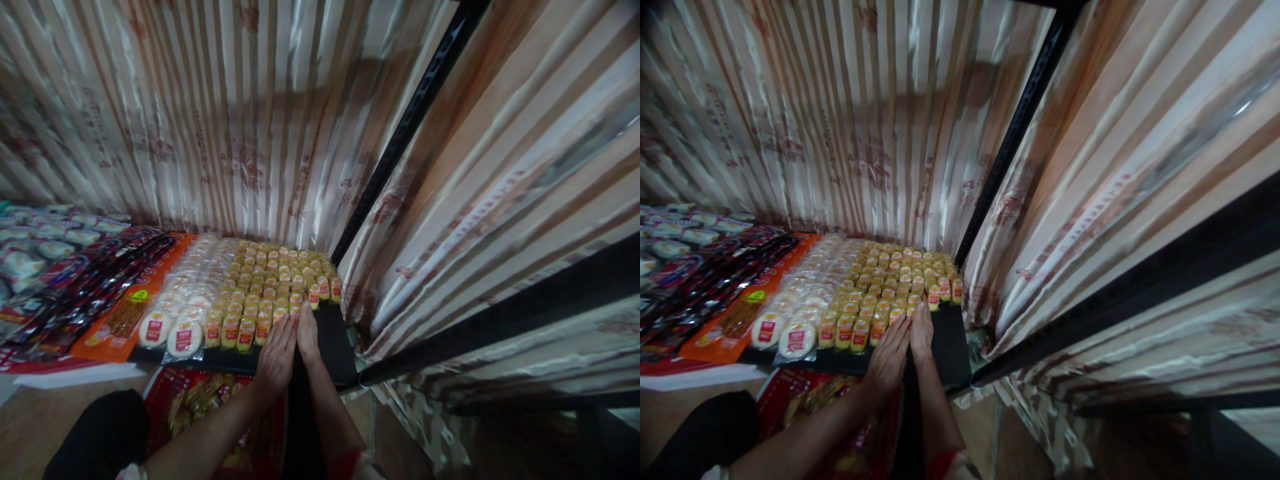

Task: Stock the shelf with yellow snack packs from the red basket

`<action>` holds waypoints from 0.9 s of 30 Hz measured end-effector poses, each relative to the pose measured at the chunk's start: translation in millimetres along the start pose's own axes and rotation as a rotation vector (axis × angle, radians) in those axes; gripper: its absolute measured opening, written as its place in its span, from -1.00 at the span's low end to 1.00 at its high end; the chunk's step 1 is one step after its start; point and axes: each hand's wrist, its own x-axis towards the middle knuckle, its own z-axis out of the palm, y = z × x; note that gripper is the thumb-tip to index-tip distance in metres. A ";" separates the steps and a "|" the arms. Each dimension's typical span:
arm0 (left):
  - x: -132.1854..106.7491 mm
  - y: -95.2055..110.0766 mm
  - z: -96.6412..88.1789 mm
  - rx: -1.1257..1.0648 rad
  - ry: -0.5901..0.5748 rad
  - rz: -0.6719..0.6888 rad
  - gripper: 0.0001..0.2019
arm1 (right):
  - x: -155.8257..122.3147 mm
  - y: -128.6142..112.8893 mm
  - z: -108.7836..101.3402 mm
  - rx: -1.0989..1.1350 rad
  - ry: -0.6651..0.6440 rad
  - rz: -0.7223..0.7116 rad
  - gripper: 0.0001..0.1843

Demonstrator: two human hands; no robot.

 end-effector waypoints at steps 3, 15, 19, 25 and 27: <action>-0.6 0.4 3.1 -0.008 -0.010 -0.013 -0.51 | 1.9 1.6 0.6 0.017 -0.009 0.002 -0.15; -0.2 0.4 5.0 -0.058 -0.020 -0.052 -0.50 | 3.2 1.7 0.2 -0.042 -0.042 -0.005 -0.17; -0.7 -0.2 5.6 -0.089 0.002 -0.045 -0.49 | 3.6 3.2 2.0 -0.038 -0.037 -0.034 -0.18; -0.5 -1.7 4.9 -0.096 0.013 -0.046 -0.48 | 2.0 6.5 6.3 -0.036 -0.011 -0.023 -0.14; -1.3 -2.2 5.6 -0.102 0.008 -0.050 -0.48 | 1.1 6.8 7.2 -0.044 0.006 -0.029 -0.14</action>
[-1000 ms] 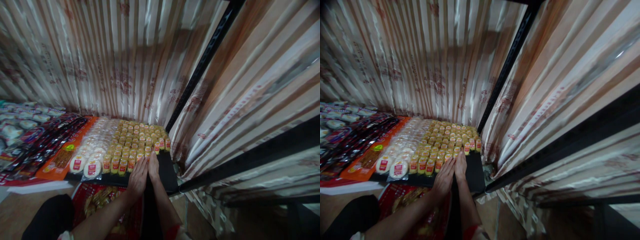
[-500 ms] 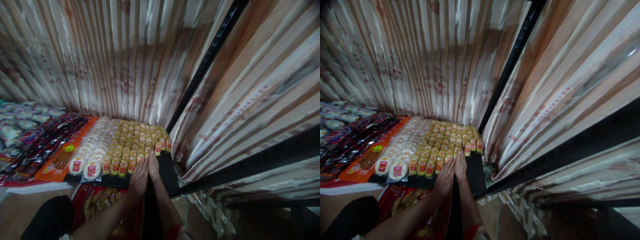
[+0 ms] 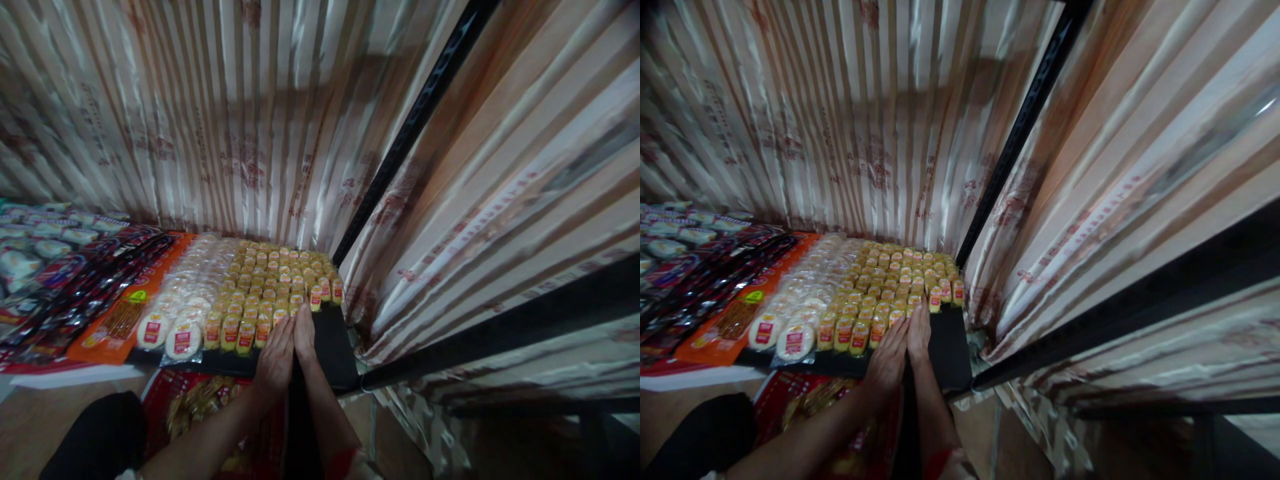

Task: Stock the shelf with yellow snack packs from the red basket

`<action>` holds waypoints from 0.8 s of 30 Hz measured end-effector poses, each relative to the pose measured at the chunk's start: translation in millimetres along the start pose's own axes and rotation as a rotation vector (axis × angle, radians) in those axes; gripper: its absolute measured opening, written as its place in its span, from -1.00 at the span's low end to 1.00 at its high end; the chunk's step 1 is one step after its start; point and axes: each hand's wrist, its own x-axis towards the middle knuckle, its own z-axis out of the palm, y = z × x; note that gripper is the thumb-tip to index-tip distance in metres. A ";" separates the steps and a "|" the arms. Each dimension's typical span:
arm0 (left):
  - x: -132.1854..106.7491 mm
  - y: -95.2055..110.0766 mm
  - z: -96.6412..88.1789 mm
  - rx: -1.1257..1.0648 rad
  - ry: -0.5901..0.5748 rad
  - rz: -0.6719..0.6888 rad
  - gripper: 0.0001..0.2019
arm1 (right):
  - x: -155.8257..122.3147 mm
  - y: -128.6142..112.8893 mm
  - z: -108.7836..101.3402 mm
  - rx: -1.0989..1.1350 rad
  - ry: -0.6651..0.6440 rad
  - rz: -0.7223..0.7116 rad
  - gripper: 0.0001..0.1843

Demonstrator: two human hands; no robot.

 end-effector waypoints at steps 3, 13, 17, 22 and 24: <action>-1.7 -0.9 1.4 0.002 0.004 -0.003 -0.48 | -1.9 -0.6 0.7 -0.017 0.056 -0.033 -0.16; -3.3 -2.4 1.1 0.039 -0.013 0.047 -0.52 | -16.8 -2.5 -5.3 -0.031 0.194 -0.124 -0.28; -4.1 0.5 -1.8 0.054 -0.019 0.074 -0.55 | -25.2 -4.7 -9.3 -0.034 0.212 -0.111 -0.29; -9.7 7.6 -8.0 0.068 -0.002 0.095 -0.60 | -41.9 -8.1 -11.6 0.000 0.243 -0.077 -0.30; -14.0 9.9 -9.9 0.065 0.001 0.103 -0.63 | -50.5 -8.0 -11.7 0.001 0.262 -0.066 -0.32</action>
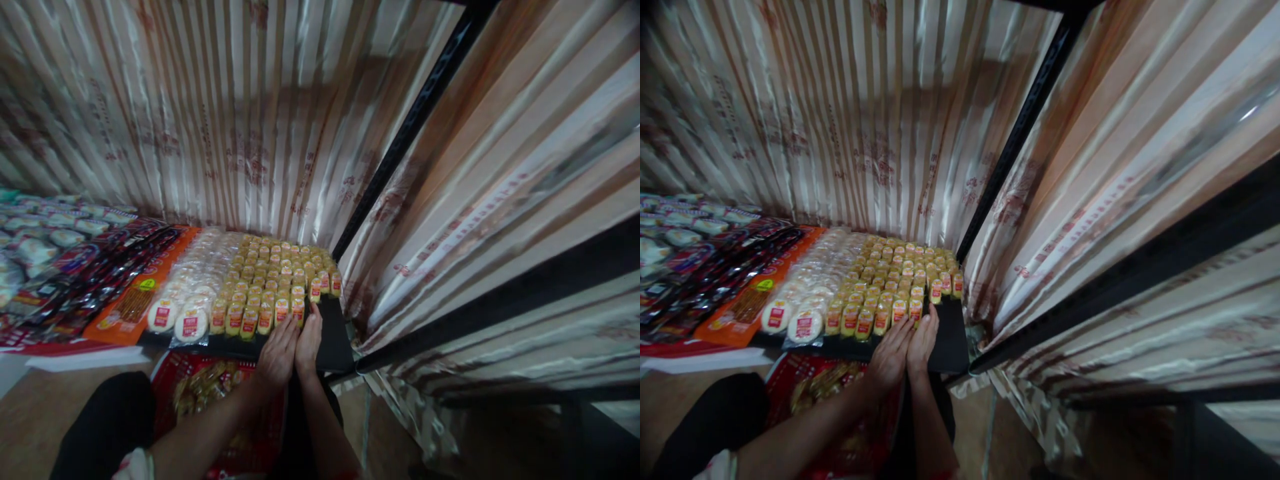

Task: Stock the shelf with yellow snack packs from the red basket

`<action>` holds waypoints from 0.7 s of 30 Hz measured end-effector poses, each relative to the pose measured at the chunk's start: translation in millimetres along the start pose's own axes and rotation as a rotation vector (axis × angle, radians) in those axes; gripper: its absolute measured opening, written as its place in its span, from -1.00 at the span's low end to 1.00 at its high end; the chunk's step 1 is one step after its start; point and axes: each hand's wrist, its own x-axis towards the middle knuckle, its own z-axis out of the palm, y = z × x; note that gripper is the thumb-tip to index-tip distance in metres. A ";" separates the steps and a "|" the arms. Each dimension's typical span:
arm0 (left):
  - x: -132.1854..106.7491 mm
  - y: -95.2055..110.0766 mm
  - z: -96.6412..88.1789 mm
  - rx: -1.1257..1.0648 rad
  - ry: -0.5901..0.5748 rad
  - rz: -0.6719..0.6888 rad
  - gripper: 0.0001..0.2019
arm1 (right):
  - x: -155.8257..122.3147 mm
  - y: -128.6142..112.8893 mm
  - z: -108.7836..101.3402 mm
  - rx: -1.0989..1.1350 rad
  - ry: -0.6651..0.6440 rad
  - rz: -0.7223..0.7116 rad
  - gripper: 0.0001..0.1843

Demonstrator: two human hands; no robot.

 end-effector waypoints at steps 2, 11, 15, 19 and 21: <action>-5.6 2.4 -1.2 -0.011 -0.007 -0.001 -0.65 | -9.1 -0.1 -2.4 -0.009 0.009 0.004 -0.32; -43.8 15.7 -31.4 -0.220 -0.160 -0.032 -0.65 | -70.5 -8.8 -12.1 0.012 0.004 -0.006 -0.40; -65.5 15.2 -52.7 -0.310 -0.314 -0.066 -0.64 | -107.5 -6.5 -9.6 0.058 -0.080 0.006 -0.46; -96.6 4.6 -57.6 -0.355 -0.333 -0.105 -0.61 | -138.9 4.8 0.5 -0.027 -0.213 0.061 -0.53; -111.6 -2.4 -55.6 -0.376 -0.374 -0.177 -0.58 | -149.1 12.5 9.9 -0.067 -0.259 0.092 -0.53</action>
